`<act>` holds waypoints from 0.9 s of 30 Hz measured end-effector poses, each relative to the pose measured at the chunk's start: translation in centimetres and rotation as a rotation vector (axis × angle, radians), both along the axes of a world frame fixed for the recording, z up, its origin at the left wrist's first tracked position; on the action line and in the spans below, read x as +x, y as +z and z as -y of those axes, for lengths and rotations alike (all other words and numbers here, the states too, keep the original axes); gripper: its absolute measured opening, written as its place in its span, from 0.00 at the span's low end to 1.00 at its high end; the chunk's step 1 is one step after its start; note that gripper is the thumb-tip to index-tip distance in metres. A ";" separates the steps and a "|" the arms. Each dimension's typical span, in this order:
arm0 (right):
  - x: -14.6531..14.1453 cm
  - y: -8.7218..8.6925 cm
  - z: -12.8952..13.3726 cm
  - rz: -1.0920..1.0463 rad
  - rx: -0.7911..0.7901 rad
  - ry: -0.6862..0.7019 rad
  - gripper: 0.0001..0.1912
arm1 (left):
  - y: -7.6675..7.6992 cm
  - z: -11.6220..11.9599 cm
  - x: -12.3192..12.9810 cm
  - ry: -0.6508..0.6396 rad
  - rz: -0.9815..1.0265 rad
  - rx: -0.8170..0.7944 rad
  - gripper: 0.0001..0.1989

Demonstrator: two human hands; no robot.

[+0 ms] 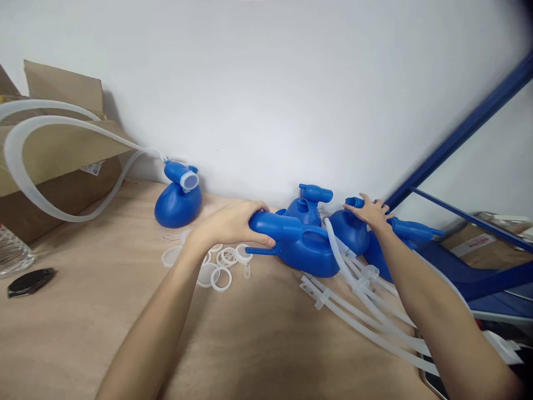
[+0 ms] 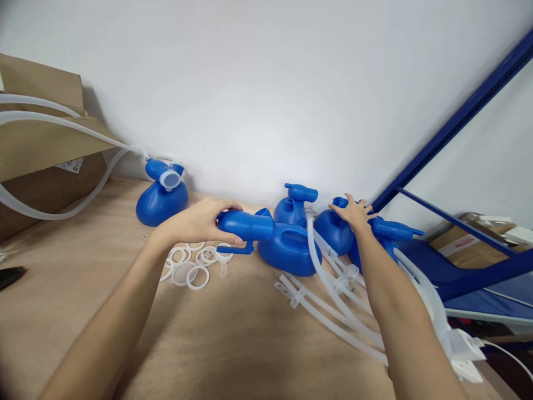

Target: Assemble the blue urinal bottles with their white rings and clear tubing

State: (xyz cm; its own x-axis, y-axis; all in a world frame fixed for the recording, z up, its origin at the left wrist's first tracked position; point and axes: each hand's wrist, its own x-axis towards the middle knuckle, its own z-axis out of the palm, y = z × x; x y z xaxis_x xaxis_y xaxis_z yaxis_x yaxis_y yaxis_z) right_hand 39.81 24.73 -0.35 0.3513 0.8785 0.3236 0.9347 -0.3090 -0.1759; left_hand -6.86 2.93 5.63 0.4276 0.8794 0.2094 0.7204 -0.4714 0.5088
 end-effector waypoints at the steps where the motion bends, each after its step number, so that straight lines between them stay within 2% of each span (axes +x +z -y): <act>1: 0.0 -0.1 0.1 0.020 -0.022 0.020 0.42 | 0.0 -0.1 -0.1 0.005 -0.007 0.004 0.36; 3: -0.2 -0.3 -0.1 0.117 -0.061 0.110 0.32 | -0.1 -0.1 -0.2 0.009 -0.020 0.008 0.36; 5: -0.6 -0.4 -0.4 0.211 -0.070 0.183 0.28 | -0.1 -0.2 -0.4 0.014 -0.033 0.014 0.36; 7: -1.2 -0.3 -0.7 0.242 -0.078 0.219 0.30 | 0.0 -0.1 -0.5 0.023 -0.046 0.021 0.35; 10: -2.2 0.2 -0.5 0.162 -0.067 0.245 0.36 | 0.1 0.1 -0.6 0.030 -0.053 0.027 0.36; 12: -3.3 1.3 0.6 0.077 0.037 0.268 0.35 | 0.2 0.2 -0.7 0.023 -0.041 0.042 0.37; 14: -5.0 2.9 2.8 -0.019 0.227 0.315 0.31 | 0.4 0.3 -0.8 0.018 -0.014 0.075 0.38; 16: -7.5 4.9 6.1 -0.144 0.375 0.443 0.28 | 0.5 0.3 -1.0 0.024 0.018 0.104 0.39; 17: -9.0 5.8 8.1 -0.242 0.378 0.538 0.27 | 0.5 0.3 -1.1 0.031 0.033 0.112 0.39; 20: -14.3 7.7 14.5 -0.435 0.164 0.865 0.24 | 0.8 0.4 -1.6 0.054 0.086 0.146 0.40; 22: -17.5 7.5 18.1 -0.497 0.066 1.016 0.29 | 0.9 0.6 -1.8 0.079 0.129 0.174 0.39; 24: -20.0 6.4 20.3 -0.530 -0.062 1.078 0.37 | 1.1 0.7 -1.8 0.104 0.165 0.202 0.36; 27: -21.9 3.6 21.2 -0.696 -0.137 1.089 0.49 | 0.8 0.7 -1.0 0.113 0.215 0.277 0.33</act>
State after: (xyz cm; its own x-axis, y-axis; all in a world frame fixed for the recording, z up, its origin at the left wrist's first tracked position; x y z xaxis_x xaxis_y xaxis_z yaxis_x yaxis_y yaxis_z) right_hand 17.87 3.55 3.23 -0.5025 0.8282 0.2482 0.4412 0.4925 -0.7502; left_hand -7.86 2.25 6.44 0.2512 0.8158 0.5210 0.6662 -0.5362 0.5184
